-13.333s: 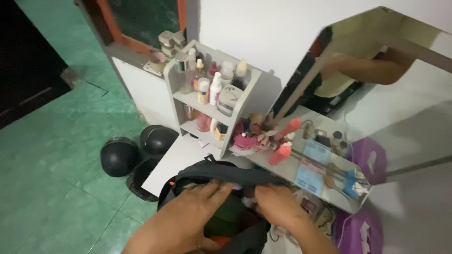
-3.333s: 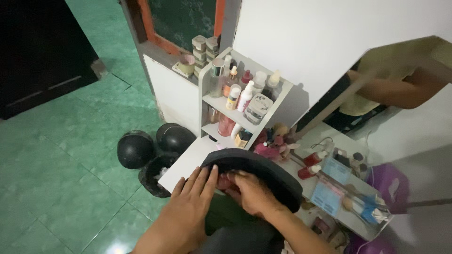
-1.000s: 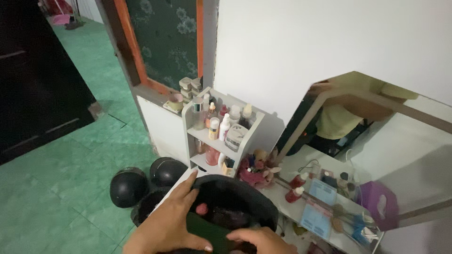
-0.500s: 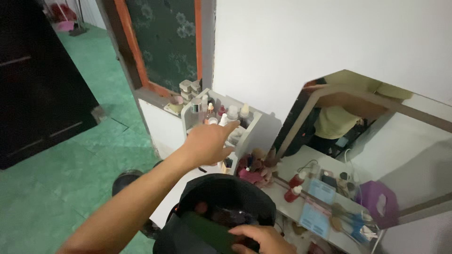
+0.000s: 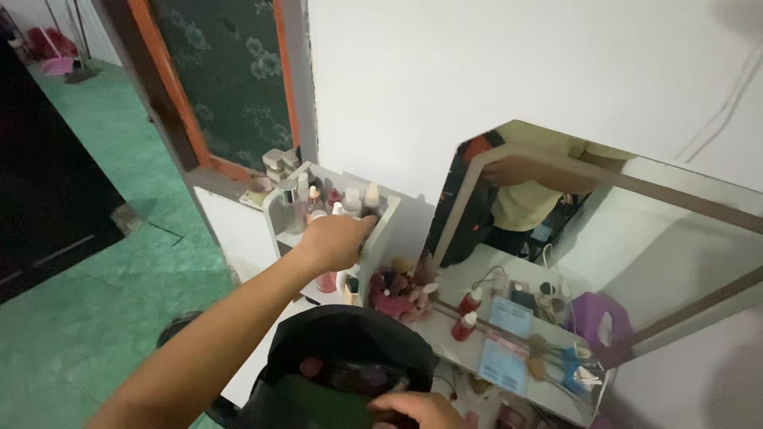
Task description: The person packs a black backpack with daily essentials. They place a plastic bag containing colorful makeup sponges, several small bottles, a tube, and a small box into the backpack, then close it.
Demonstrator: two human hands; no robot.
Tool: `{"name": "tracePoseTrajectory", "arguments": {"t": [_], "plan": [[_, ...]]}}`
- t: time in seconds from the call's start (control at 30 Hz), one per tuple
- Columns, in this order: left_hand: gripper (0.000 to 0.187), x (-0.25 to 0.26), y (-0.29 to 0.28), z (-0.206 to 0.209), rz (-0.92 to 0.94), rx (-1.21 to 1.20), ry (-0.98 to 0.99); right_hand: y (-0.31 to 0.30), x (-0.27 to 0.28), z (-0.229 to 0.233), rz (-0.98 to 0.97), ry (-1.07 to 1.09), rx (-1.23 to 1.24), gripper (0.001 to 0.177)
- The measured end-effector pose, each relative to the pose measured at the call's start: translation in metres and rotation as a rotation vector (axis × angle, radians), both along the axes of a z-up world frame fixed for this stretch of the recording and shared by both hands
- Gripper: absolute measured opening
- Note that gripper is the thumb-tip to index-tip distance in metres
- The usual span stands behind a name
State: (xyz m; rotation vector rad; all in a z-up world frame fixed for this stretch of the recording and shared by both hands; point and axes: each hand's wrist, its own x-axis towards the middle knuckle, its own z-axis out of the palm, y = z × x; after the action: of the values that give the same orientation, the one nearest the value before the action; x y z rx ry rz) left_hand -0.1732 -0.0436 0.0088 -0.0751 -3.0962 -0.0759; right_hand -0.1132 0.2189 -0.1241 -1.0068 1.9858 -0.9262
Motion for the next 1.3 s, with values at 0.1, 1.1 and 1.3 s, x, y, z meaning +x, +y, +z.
{"name": "tracePoseTrajectory", "arguments": {"t": [0.1,1.1,1.3], "plan": [[0.049,0.001,0.000,0.002,0.006,-0.022,-0.022,-0.005,0.002,0.007,0.040,0.031,-0.109,0.032],[0.058,0.117,0.013,0.040,-0.327,1.147,0.172,-0.030,0.012,0.092,-0.542,-0.454,-0.628,0.063],[0.054,0.146,0.030,0.038,-0.418,1.133,-0.016,-0.041,0.019,0.080,-0.473,-0.807,-0.577,0.061]]}}
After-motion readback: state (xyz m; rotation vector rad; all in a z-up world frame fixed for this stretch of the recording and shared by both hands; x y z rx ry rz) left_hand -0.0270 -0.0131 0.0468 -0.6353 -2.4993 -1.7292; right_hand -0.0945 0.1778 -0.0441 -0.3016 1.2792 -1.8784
